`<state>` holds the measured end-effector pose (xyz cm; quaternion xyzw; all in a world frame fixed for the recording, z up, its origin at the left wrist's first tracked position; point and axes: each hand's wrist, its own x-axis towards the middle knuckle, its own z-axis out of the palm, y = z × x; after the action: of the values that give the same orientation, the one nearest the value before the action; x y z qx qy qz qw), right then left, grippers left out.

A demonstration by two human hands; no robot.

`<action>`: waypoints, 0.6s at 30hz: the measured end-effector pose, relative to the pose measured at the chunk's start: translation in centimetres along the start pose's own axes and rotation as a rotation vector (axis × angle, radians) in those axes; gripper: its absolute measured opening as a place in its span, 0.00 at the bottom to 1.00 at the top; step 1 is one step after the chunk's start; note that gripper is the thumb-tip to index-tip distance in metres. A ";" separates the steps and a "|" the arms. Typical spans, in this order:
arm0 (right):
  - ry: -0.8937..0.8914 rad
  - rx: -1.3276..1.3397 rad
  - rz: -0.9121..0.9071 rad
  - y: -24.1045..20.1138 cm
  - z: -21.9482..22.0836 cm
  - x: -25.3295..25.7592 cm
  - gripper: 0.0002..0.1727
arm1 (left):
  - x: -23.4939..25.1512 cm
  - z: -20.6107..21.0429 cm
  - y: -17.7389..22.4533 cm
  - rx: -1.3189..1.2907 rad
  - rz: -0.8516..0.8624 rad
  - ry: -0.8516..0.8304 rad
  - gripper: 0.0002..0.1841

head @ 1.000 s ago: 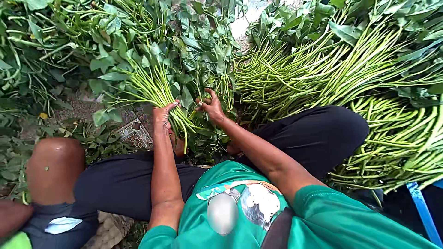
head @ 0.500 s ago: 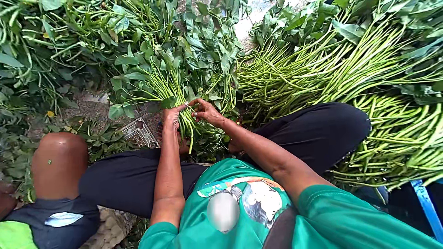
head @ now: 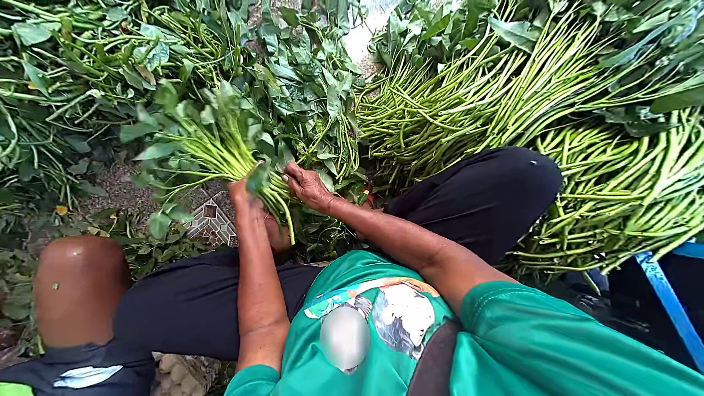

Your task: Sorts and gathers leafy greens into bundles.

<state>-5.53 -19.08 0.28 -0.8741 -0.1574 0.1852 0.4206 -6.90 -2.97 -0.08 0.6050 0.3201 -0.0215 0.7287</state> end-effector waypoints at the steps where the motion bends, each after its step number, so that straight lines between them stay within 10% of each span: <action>1: 0.051 0.148 -0.158 2.2 1.3 -0.7 0.14 | 0.5 -0.4 0.9 0.008 0.032 0.040 0.32; 3: -0.401 0.029 0.152 0.2 -1.1 -1.0 0.13 | 2.3 -1.3 2.3 -0.059 0.070 0.128 0.34; 7: -0.479 -0.134 0.125 8.6 0.6 0.0 0.15 | 4.1 -2.4 3.0 -0.124 0.167 0.195 0.31; 12: 0.028 0.117 0.451 12.3 -3.8 4.5 0.22 | 3.4 -1.2 2.4 -0.117 0.170 0.122 0.31; 18: 0.107 0.362 0.607 14.9 -1.5 7.7 0.27 | 1.3 0.0 1.6 -0.053 0.004 -0.034 0.30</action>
<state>3.77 -25.67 -12.15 -0.8008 0.1669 0.2805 0.5023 -5.23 -2.07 0.68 0.5857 0.3069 -0.0218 0.7499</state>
